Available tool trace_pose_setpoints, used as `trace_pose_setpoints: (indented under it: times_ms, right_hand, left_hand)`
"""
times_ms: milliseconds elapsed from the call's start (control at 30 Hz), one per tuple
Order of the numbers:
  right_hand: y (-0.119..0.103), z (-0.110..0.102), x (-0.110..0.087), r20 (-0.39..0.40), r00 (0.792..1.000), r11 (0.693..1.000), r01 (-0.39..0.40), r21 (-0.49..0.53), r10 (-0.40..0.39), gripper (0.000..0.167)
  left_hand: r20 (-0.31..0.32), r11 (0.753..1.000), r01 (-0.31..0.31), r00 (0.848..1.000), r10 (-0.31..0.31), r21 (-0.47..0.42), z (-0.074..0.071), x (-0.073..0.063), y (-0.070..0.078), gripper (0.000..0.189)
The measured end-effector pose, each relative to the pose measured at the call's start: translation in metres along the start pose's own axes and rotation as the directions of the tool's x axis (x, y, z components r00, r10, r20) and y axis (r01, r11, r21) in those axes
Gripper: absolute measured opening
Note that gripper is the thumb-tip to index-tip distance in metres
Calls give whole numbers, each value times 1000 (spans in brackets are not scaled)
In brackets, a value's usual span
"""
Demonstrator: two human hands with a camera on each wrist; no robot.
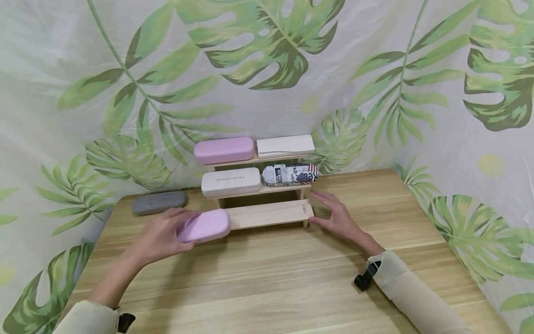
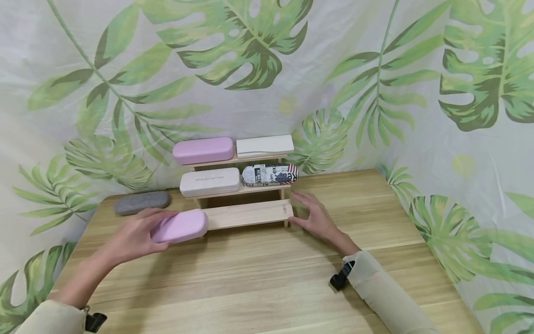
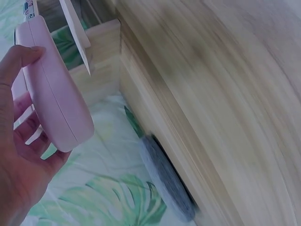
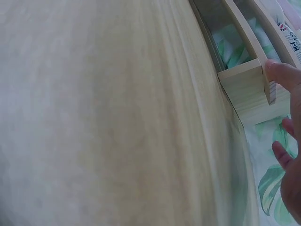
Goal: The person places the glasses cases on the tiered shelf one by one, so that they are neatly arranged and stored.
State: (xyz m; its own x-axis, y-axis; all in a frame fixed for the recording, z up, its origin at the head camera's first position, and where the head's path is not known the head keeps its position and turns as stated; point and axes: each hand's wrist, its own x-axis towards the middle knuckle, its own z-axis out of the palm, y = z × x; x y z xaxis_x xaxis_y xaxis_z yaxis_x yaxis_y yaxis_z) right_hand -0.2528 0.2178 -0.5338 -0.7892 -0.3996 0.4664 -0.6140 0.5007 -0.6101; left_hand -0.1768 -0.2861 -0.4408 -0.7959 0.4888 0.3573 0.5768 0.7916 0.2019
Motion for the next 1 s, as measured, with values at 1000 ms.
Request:
trace_pose_setpoints:
  times_ms: [1000]
  right_hand:
    - [4,-6,7,-53,968,960,234,-156,-245,100]
  left_hand:
    - [58,998,-43,997,46,-41,32,54,49,74]
